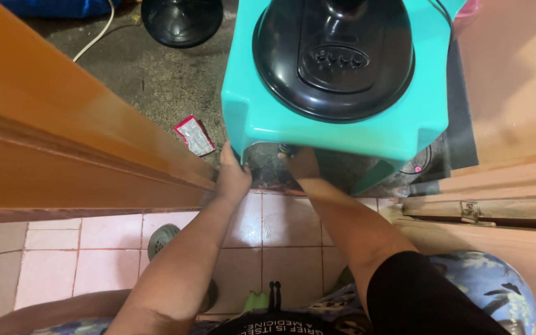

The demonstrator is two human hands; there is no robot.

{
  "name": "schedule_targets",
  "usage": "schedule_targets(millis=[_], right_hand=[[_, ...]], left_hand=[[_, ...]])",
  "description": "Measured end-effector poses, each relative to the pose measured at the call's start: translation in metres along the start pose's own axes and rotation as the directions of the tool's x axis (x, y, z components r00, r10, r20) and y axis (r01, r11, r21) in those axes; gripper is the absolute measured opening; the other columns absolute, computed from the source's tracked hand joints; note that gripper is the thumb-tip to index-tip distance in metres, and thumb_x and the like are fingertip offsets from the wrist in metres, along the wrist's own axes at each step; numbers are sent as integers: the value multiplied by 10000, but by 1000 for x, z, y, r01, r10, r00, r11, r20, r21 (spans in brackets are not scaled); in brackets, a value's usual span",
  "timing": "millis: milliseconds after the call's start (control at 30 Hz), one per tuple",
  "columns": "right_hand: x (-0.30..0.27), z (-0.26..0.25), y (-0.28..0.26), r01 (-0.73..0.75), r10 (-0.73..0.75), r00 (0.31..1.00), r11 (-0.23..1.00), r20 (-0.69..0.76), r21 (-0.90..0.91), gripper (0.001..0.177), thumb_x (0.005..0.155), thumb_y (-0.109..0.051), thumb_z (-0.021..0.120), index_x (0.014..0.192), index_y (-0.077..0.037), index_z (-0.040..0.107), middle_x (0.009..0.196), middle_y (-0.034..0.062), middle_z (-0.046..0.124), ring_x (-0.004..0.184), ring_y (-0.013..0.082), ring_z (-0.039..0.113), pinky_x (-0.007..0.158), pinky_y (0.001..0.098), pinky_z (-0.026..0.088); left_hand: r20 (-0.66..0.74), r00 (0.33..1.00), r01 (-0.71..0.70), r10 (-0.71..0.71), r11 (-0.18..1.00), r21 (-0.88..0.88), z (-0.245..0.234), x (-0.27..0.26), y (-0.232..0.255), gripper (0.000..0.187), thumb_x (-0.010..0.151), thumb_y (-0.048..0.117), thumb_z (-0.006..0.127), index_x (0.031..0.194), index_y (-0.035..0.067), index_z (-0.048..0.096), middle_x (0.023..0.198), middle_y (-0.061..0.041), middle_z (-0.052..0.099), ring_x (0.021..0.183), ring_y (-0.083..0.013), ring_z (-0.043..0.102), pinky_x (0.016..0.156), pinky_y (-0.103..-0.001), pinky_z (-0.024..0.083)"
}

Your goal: The person assembles a pedestal fan by attaching the base, motor housing, and rear grill to the stand using a screwdriver. The person tightens screws to secure each component in place.

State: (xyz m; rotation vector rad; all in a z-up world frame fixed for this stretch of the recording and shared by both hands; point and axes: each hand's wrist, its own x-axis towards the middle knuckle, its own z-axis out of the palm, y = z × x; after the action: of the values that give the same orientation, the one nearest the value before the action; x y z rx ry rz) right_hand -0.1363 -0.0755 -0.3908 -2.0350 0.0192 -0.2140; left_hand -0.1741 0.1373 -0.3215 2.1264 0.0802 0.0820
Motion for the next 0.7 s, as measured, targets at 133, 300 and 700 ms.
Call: schedule_targets(millis=[133, 300, 700], right_hand=[[-34, 16, -4, -100, 91, 942, 995, -324, -12, 452, 738, -154, 860, 1106, -16, 636, 1096, 202, 678, 989, 329, 694, 879, 430, 553], [-56, 64, 14, 276, -311, 946, 920, -90, -279, 265, 825, -98, 763, 1060, -88, 640, 1044, 136, 648, 994, 339, 645, 916, 434, 536], [8, 108, 28, 186, 332, 727, 747, 601, -638, 206, 832, -99, 733, 1032, -99, 684, 1010, 107, 655, 958, 285, 630, 852, 410, 518]], left_hand=[[-13, 998, -62, 62, 998, 4, 2, -3, -5, 784, 843, -53, 632, 1534, 22, 271, 1461, -288, 420, 1345, -449, 488, 1122, -456, 418], [-42, 997, -64, 64, 998, -16, 9, 2, -11, 814, 796, -37, 632, 1529, 5, 281, 1416, -311, 492, 1322, -455, 520, 1097, -454, 438], [410, 874, 253, -260, 965, 74, -4, -36, -35, 365, 903, 194, 670, 1243, 71, 623, 1220, -136, 737, 1181, -312, 683, 1007, -399, 514]])
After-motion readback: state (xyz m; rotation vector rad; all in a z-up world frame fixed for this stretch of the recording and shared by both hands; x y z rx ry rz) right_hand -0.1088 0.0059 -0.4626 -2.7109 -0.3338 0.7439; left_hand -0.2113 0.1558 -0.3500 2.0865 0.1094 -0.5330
